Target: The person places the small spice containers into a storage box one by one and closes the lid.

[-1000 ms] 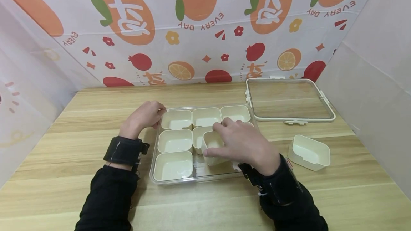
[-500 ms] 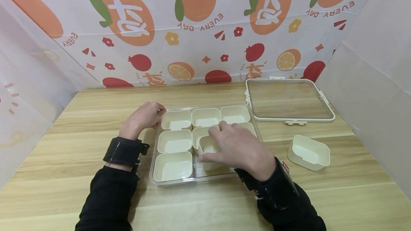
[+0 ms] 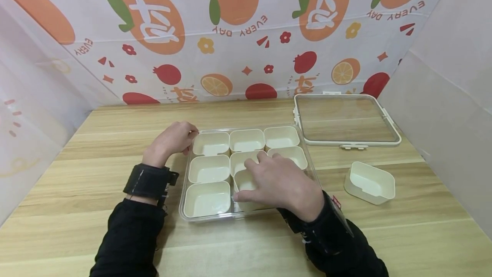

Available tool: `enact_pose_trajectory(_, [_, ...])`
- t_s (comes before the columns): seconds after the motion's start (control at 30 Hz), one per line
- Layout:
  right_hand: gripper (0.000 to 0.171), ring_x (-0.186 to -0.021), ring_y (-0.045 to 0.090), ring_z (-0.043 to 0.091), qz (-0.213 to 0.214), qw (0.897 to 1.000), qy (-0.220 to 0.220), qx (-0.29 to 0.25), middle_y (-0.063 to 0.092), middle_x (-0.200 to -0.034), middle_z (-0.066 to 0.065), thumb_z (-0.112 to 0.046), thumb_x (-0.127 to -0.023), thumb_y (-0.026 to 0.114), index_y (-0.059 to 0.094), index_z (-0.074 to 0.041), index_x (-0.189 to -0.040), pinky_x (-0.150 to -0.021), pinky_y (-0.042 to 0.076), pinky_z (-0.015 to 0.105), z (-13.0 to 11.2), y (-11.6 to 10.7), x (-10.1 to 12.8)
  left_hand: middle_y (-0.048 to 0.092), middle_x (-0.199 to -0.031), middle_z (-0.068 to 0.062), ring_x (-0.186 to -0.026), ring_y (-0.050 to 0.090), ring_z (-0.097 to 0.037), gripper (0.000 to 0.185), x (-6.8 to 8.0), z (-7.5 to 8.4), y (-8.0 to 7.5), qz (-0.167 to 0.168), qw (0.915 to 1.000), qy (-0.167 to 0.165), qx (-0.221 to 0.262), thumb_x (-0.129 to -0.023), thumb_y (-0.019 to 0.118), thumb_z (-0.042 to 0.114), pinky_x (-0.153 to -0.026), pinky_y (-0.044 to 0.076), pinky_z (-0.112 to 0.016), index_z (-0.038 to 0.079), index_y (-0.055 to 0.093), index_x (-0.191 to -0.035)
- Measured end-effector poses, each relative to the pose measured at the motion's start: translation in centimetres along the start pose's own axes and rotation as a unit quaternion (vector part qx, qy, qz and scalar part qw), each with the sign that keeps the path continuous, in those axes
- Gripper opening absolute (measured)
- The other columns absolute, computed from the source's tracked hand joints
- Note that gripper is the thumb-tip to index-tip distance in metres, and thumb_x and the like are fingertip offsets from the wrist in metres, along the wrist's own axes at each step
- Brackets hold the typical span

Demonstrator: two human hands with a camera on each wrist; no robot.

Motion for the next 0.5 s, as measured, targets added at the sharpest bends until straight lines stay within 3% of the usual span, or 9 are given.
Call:
enact_pose_trajectory(0.13, [0.065,-0.083,0.058,0.023,-0.005,1.000,0.007,0.004,0.059,-0.107,0.010,-0.063,-0.090,0.065,0.062,-0.007,-0.124,-0.073,0.053,0.040,-0.18,0.29,-0.15,0.055,-0.054,-0.006,-0.050,0.054,-0.016,0.036,-0.03,0.02,0.02,0.001,1.0000,0.004,0.000,-0.090,0.039,-0.013,-0.052,0.032,-0.028,0.008,0.047,-0.061])
enact_pose_trajectory(0.37, [0.061,-0.086,0.060,0.028,-0.019,1.000,0.022,0.000,0.058,-0.106,0.011,-0.060,-0.092,0.064,0.060,-0.006,-0.121,-0.076,0.053,0.044,-0.58,0.72,-0.43,0.056,-0.055,-0.006,-0.050,0.055,-0.017,0.033,-0.13,-0.05,0.04,-0.004,1.0000,-0.002,0.006,-0.092,0.040,-0.011,-0.052,0.033,-0.028,0.003,0.058,-0.069])
enact_pose_trajectory(0.5, [0.061,-0.087,0.061,0.030,-0.018,0.999,0.032,0.005,0.059,-0.107,0.013,-0.058,-0.092,0.066,0.060,-0.005,-0.123,-0.077,0.053,0.046,-0.77,1.01,-0.55,0.056,-0.056,-0.007,-0.051,0.056,-0.017,0.033,-0.20,-0.10,0.09,-0.005,0.9999,-0.006,0.009,-0.092,0.040,-0.011,-0.051,0.034,-0.028,0.004,0.054,-0.066])
Point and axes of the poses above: each hand's wrist, its own x-axis away from the middle knuckle, its own y-axis out of the palm, z = x × y, the point moved 4 cm from there along -x, towards the middle knuckle
